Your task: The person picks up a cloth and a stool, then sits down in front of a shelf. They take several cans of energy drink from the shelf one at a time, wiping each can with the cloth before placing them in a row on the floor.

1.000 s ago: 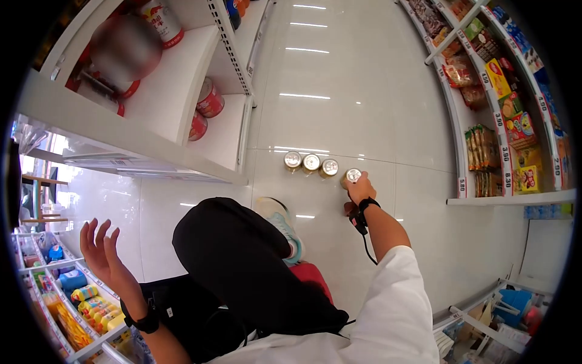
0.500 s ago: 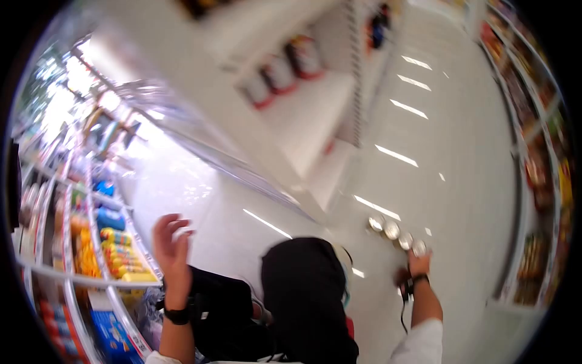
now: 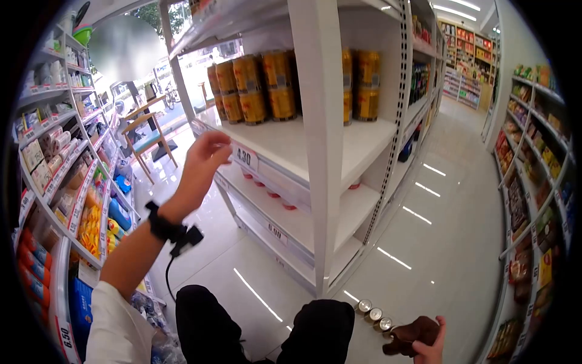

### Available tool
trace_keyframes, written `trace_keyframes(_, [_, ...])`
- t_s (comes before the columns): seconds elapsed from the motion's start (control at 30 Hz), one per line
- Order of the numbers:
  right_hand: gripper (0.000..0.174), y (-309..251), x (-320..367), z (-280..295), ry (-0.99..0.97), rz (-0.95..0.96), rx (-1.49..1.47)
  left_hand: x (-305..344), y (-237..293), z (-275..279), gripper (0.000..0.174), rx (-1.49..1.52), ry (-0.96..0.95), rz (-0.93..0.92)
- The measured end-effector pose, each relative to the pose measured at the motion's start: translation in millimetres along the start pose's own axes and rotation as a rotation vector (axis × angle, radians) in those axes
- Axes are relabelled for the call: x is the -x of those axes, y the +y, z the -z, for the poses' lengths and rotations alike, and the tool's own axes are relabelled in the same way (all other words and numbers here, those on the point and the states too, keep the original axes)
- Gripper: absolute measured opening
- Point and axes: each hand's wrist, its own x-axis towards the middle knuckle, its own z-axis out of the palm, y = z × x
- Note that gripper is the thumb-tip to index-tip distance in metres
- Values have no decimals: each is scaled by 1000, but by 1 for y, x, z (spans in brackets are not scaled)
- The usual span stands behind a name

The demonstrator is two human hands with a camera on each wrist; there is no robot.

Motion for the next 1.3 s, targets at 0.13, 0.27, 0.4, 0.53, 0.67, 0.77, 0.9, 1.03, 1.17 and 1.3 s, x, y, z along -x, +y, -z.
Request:
trace_keyframes(0.13, [77, -68, 0, -95, -151, 395, -110, -85, -3, -10, 46, -119, 186, 87])
trace_keyframes(0.27, [68, -65, -5, -172, -19, 717, 422, -150, -59, -9, 55, -289, 282, 96])
trace_keyframes(0.4, [53, -70, -37, -259, -433, 1103, 594, -162, -59, -16, 67, -256, 290, 154])
trace_keyframes(0.53, [49, -16, -56, -302, -577, 1062, 577, -201, -118, -20, 80, -420, 165, 220])
trace_keyframes(0.67, [49, 48, -66, -313, -635, 936, 572, -193, -102, -33, 85, -737, 181, 86])
trace_keyframes(0.77, [49, 71, -75, -310, -671, 938, 581, -186, -86, -30, 85, -620, 210, 200])
trace_keyframes(0.9, [49, 90, -86, -309, -674, 903, 604, -191, -98, -27, 78, -516, 181, 173])
trace_keyframes(1.03, [49, 92, -86, -312, -692, 895, 610, -177, -88, -29, 70, -633, 285, 97])
trace_keyframes(1.17, [48, 84, -83, -312, -676, 867, 555, -157, -66, -10, 68, -414, 44, 106])
trace_keyframes(1.3, [47, 87, -84, -313, -680, 864, 565, -121, -11, -11, 71, -247, 88, 226])
